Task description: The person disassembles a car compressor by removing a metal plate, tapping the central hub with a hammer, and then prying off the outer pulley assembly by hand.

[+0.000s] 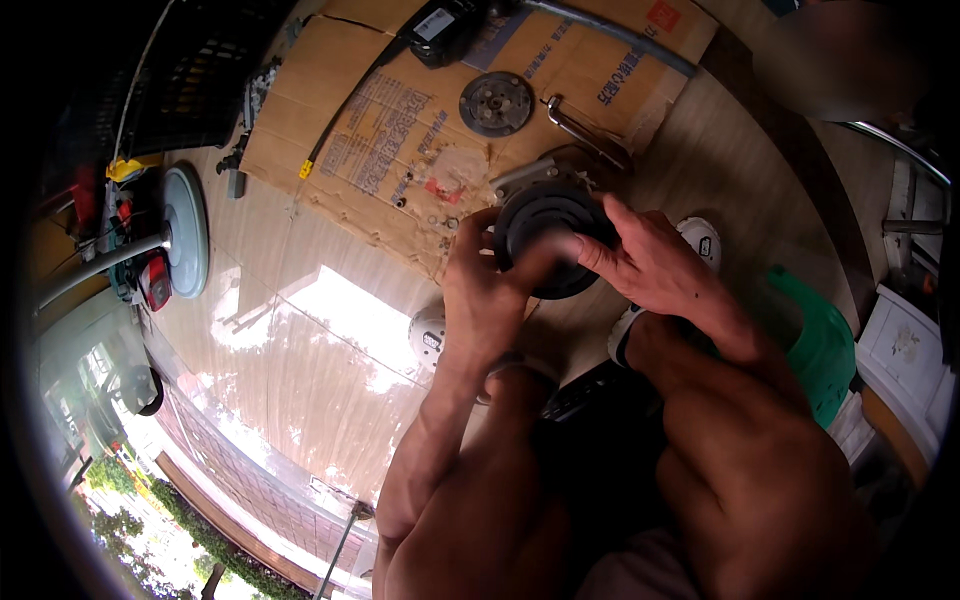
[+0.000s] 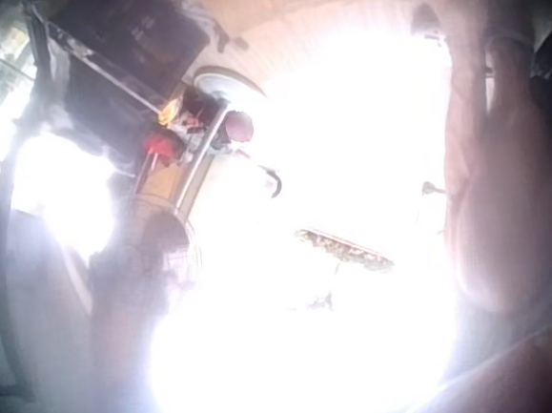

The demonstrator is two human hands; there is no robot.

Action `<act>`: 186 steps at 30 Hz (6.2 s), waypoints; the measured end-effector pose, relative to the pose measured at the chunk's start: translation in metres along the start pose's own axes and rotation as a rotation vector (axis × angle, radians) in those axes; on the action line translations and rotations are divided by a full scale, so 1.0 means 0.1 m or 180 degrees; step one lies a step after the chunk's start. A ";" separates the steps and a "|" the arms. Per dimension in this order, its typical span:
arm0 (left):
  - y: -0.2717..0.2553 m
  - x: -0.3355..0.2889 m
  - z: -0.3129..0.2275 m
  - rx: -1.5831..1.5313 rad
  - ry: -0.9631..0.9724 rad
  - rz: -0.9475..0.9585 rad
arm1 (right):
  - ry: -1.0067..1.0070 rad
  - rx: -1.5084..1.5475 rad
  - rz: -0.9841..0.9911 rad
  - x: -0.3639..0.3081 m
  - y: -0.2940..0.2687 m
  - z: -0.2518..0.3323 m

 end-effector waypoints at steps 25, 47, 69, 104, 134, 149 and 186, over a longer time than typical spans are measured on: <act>0.03 0.02 0.18 -0.0328 0.0098 -0.0190 | 0.0141 0.0872 -0.0531 0.01 0.24 -0.10; 0.08 -0.06 0.09 -0.0004 -0.0047 -0.0217 | 0.0341 0.1011 -0.0545 -0.06 0.13 -0.14; 0.06 -0.04 0.12 -0.0069 -0.0023 -0.0141 | 0.0078 0.1037 -0.0713 -0.09 0.17 -0.20; -0.13 0.02 -0.44 -0.0689 0.0256 -0.0390 | -0.0987 0.0645 -0.1475 0.19 -0.10 0.36; -0.45 -0.19 -0.03 -0.0445 0.0325 0.0434 | -0.0109 0.1154 -0.0426 -0.08 -0.10 0.18; -0.36 -0.60 -0.19 0.0073 0.1350 0.0211 | 0.0145 0.1211 0.0104 -0.39 -0.14 0.03; -0.16 -0.34 -0.49 0.0011 0.2180 0.0752 | 0.0283 -0.1089 0.0924 -0.70 -0.98 1.98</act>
Point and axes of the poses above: each hand's wrist, its own x-axis towards the middle knuckle, its own y-axis out of the palm, z = x × y, the point moved 1 cm from there along x, towards the middle knuckle, and after that the axes turned 14 degrees about -z, right-handed, at the moved point
